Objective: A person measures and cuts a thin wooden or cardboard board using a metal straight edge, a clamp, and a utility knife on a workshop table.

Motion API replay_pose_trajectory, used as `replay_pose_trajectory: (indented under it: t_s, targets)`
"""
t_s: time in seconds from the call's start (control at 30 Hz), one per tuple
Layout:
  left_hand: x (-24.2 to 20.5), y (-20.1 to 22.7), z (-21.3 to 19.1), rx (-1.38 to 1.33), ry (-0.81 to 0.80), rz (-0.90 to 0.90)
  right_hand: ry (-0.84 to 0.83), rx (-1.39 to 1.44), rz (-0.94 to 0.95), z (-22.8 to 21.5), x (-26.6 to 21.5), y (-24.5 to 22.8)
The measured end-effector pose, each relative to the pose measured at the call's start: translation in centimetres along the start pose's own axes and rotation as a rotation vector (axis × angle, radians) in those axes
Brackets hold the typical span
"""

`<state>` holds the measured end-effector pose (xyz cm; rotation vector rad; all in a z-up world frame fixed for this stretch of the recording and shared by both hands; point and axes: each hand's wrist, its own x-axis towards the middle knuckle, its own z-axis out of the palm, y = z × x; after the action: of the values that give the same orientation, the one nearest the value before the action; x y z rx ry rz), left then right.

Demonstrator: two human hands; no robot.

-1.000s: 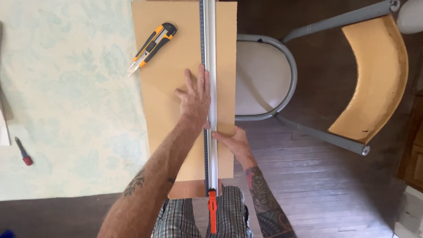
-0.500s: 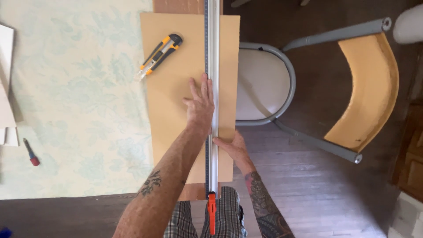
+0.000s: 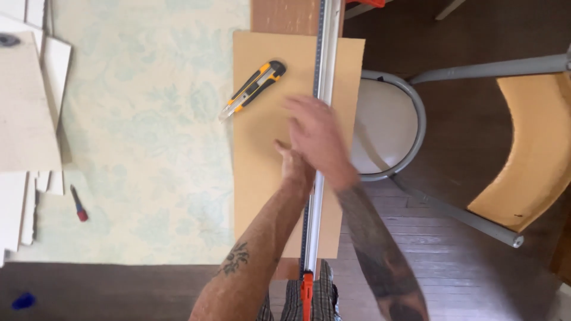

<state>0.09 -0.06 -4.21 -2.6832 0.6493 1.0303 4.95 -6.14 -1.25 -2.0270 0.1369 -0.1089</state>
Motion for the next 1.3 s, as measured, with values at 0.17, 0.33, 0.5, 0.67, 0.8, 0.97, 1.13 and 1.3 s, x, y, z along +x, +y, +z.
replay_pose_trajectory:
  t_s: [0.17, 0.33, 0.5, 0.67, 0.8, 0.97, 1.13, 1.3]
  targets:
    - [2.7, 1.2, 3.0, -0.12, 0.043, -0.09, -0.287, -0.587, -0.866, 14.1, 5.5, 4.1]
    - [3.4, 1.4, 5.4, -0.123, 0.036, -0.113, -0.312, -0.625, -0.77, 14.1, 4.6, 3.3]
    - [2.8, 1.7, 5.6, -0.053, 0.022, -0.043, -0.34, -0.197, -0.502, 1.4, 4.2, -5.8]
    - [1.7, 0.9, 2.6, -0.029, 0.059, -0.069, 0.144, 0.47, 0.416, -8.6, -0.4, -2.7]
    - [-0.7, 0.8, 0.6, 0.049, 0.03, -0.055, 0.13, 0.454, 0.599, -10.2, -4.3, 1.7]
    - [2.8, 1.3, 3.9, 0.115, 0.111, -0.095, -0.042, 0.739, 0.47, -10.7, -7.2, 4.2]
    - [-0.9, 0.3, -1.6, 0.13, 0.054, -0.074, -0.027, 0.784, 0.474, -11.4, -9.4, 2.8]
    - [-0.8, 0.2, -1.2, 0.13, 0.016, -0.042, 0.036, 0.786, 0.49, -11.4, -11.3, 2.9]
